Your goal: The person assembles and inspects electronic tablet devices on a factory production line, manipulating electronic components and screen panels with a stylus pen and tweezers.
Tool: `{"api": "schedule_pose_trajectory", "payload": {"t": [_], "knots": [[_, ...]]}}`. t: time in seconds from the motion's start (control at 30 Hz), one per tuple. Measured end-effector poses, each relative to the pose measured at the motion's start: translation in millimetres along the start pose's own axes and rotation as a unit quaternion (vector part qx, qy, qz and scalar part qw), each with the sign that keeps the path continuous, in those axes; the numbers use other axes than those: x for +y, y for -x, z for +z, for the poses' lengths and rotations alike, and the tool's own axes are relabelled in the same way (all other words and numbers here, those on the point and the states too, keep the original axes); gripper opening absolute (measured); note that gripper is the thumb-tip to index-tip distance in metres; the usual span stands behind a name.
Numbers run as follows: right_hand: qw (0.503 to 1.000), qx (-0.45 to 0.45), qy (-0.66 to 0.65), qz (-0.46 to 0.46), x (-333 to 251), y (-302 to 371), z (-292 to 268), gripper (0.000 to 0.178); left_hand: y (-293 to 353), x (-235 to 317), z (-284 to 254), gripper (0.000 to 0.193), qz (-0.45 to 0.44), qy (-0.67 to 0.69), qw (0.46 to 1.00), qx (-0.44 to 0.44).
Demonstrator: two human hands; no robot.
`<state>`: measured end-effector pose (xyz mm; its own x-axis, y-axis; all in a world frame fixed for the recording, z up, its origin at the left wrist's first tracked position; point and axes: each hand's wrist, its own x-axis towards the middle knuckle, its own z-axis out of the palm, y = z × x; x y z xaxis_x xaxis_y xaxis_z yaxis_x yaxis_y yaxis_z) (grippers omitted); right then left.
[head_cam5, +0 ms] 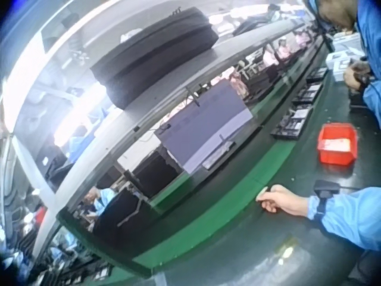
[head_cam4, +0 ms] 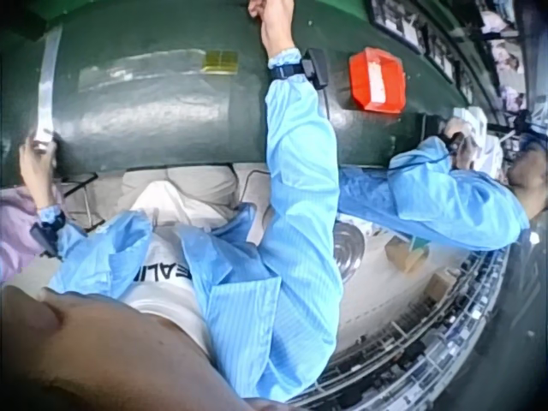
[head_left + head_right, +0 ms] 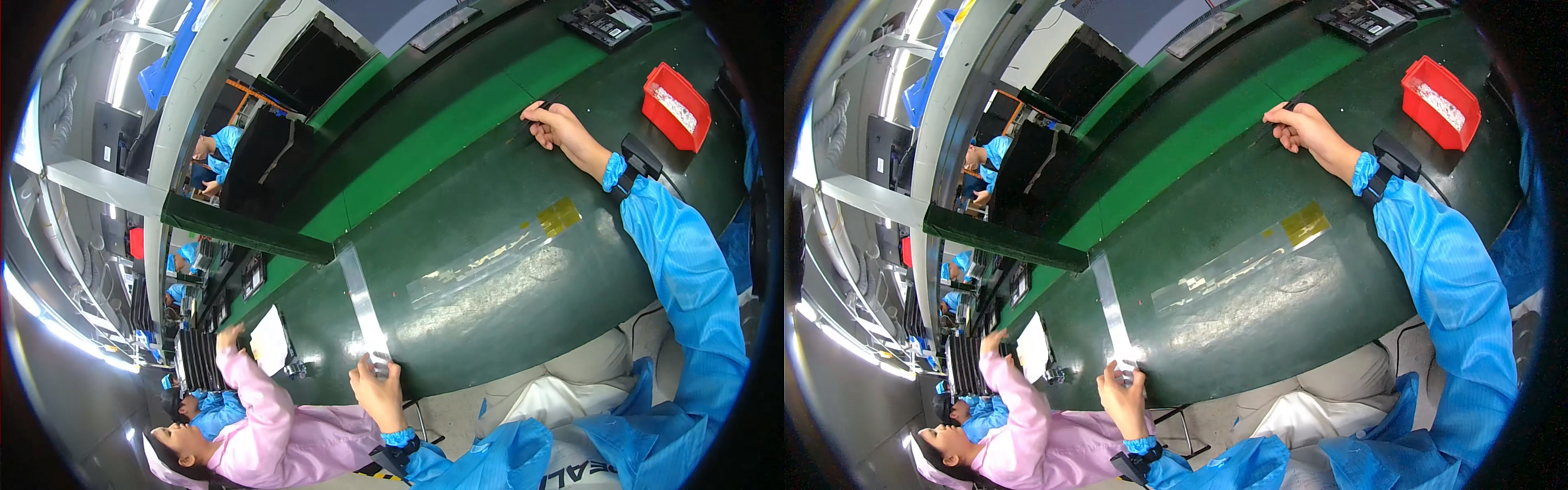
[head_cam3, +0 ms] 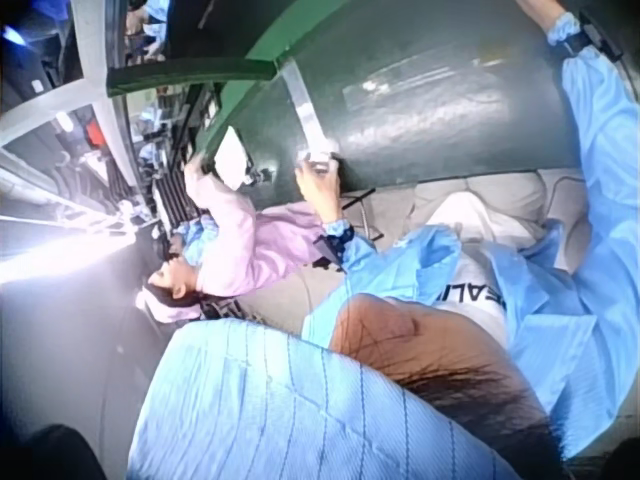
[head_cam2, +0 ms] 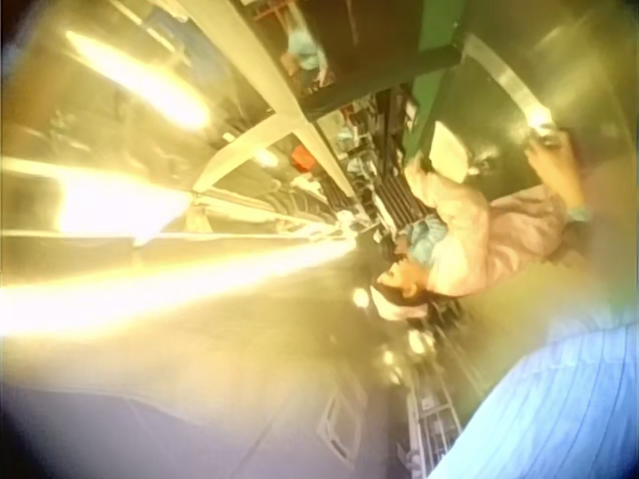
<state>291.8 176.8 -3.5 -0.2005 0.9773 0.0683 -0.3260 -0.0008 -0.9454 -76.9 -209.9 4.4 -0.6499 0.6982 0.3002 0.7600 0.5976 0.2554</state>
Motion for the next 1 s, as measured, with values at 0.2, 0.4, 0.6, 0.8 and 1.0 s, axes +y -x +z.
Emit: {"api": "schedule_pose_trajectory", "payload": {"t": [0.2, 0.4, 0.6, 0.8, 1.0], "knots": [[1.0, -0.01, 0.013, 0.01, 4, -5, 1, 0.024, -11, -9, 1, 0.047, -0.008, -0.011, 1.0, 0.004], [1.0, -0.008, 0.005, 0.024, 4, -2, -3, 0.023, -17, -8, 10, 0.04, 0.075, -0.023, 0.996, 0.038], [0.999, -0.011, 0.014, 0.03, 7, -5, 1, 0.024, -23, -6, 19, 0.028, 0.084, -0.022, 0.994, 0.072], [1.0, -0.001, 0.007, 0.024, 5, -7, -3, 0.024, -36, 2, 25, 0.026, 0.093, -0.036, 0.991, 0.088], [0.999, -0.001, -0.017, 0.042, 2, 2, -3, 0.027, -45, -11, 13, 0.035, 0.179, -0.022, 0.979, 0.093]]}}
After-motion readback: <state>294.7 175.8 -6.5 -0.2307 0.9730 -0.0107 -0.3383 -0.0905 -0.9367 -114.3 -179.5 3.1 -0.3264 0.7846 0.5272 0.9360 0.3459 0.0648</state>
